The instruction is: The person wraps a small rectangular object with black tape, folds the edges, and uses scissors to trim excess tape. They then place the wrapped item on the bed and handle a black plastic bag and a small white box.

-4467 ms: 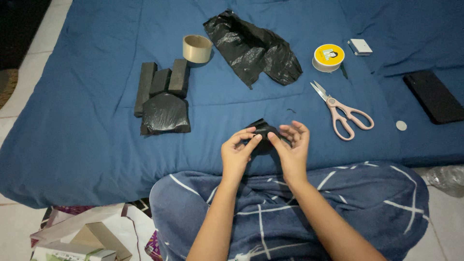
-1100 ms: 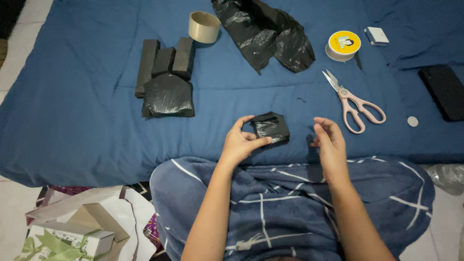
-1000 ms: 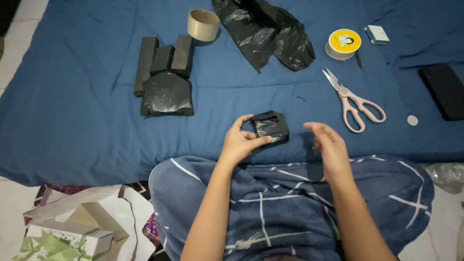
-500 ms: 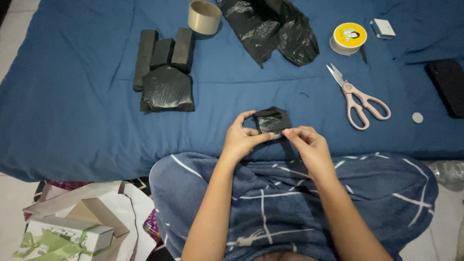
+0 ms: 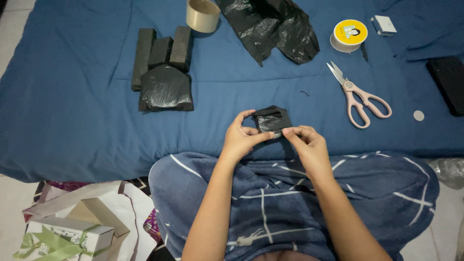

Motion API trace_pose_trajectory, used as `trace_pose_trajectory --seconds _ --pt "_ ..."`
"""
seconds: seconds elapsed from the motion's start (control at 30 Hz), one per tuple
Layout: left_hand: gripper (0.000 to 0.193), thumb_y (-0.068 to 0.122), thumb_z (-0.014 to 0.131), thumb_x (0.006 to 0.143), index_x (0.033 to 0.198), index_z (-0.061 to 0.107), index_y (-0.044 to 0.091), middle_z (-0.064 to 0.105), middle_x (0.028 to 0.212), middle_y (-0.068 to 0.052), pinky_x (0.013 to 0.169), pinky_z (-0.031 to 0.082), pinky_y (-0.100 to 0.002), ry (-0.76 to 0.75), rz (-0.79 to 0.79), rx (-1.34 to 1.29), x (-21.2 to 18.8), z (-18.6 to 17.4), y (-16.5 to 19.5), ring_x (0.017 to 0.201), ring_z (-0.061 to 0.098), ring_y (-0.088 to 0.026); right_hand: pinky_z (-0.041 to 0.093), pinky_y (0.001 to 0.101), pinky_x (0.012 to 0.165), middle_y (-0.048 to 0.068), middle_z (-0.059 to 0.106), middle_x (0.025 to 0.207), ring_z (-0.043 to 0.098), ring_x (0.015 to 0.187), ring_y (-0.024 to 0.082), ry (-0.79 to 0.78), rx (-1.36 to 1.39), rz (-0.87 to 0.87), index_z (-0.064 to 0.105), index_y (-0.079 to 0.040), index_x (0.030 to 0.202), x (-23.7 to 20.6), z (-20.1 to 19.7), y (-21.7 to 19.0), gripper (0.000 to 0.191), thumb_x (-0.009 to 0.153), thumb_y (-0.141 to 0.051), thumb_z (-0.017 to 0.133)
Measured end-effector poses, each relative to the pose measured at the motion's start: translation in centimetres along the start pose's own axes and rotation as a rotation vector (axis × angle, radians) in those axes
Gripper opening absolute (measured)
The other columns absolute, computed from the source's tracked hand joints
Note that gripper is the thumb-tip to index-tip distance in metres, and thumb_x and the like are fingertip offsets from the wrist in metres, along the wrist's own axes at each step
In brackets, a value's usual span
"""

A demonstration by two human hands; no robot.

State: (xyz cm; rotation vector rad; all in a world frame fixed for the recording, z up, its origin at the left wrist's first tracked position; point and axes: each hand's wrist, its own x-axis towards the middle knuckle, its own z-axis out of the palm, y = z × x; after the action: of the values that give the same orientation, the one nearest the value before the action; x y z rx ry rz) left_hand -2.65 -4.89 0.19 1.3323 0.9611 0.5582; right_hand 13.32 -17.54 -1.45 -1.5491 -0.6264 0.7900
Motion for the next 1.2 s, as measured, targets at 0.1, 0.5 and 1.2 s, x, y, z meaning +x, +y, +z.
trace_pose_trajectory --seconds 0.1,0.5,1.2 --pt "0.093 0.022 0.092 0.064 0.142 0.046 0.002 0.074 0.071 -0.005 0.043 0.042 -0.023 -0.002 0.006 -0.006 0.0 -0.1 0.0 0.051 0.058 -0.006 0.035 0.021 0.063 -0.003 0.058 0.093 0.043 0.071 0.003 0.009 -0.061 -0.055 0.078 -0.001 0.096 -0.2 0.3 -0.2 0.023 0.09 -0.023 0.079" --pt "0.091 0.023 0.093 0.064 0.141 0.048 0.003 0.074 0.07 -0.005 0.045 0.044 -0.022 -0.002 0.022 -0.002 -0.1 -0.1 0.0 0.054 0.061 -0.005 0.039 0.0201 0.064 -0.001 0.058 0.1 0.046 0.072 0.004 0.086 -0.225 -0.195 0.079 -0.005 0.096 -0.9 1.1 -1.0 0.021 0.087 -0.024 0.082" --pt "0.095 0.024 0.093 0.062 0.143 0.048 0.002 0.075 0.072 -0.005 0.046 0.046 -0.022 0.007 0.045 0.028 -0.3 0.0 0.2 0.054 0.062 -0.006 0.05 0.0371 0.08 0.01 0.056 0.102 0.061 0.096 0.025 0.26 -0.603 -0.458 0.083 -0.012 0.092 -2.4 2.1 -3.8 0.019 0.077 -0.021 0.09"
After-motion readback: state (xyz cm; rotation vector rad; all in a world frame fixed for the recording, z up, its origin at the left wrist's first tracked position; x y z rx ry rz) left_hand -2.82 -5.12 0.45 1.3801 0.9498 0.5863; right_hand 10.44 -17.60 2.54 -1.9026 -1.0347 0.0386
